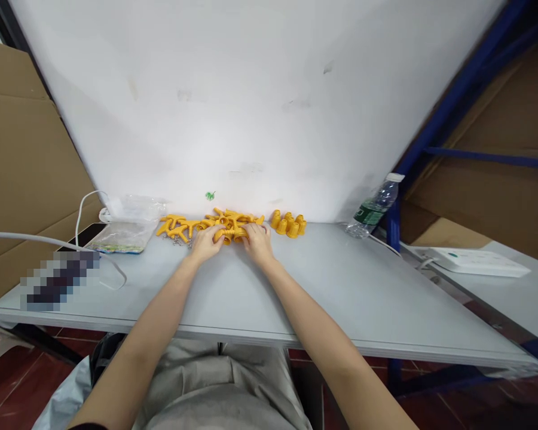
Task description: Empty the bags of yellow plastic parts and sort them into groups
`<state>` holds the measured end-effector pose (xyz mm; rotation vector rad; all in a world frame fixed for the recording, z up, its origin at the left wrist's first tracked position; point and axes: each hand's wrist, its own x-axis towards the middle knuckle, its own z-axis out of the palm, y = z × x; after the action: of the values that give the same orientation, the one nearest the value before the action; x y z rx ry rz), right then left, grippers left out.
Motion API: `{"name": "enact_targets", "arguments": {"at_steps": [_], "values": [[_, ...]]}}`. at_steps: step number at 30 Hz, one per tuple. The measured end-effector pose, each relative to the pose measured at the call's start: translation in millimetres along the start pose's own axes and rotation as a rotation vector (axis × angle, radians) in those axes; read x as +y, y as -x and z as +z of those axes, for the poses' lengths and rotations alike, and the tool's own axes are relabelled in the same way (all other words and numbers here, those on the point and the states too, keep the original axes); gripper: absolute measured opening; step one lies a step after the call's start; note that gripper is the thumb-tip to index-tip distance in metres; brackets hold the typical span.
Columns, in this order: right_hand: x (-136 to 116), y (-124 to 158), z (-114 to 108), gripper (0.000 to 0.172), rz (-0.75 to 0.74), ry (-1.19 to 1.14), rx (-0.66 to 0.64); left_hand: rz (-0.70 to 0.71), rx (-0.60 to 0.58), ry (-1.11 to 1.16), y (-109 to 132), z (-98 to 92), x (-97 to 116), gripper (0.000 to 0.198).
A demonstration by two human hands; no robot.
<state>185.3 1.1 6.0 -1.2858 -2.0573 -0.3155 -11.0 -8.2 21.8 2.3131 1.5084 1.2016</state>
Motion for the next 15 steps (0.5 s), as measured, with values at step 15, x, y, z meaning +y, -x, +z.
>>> {"name": "enact_targets", "arguments": {"at_steps": [15], "values": [[-5.9,-5.0,-9.0,0.025,-0.124,0.093,-0.010,-0.068,0.006,-0.268,1.2,-6.6,14.0,0.031]]}}
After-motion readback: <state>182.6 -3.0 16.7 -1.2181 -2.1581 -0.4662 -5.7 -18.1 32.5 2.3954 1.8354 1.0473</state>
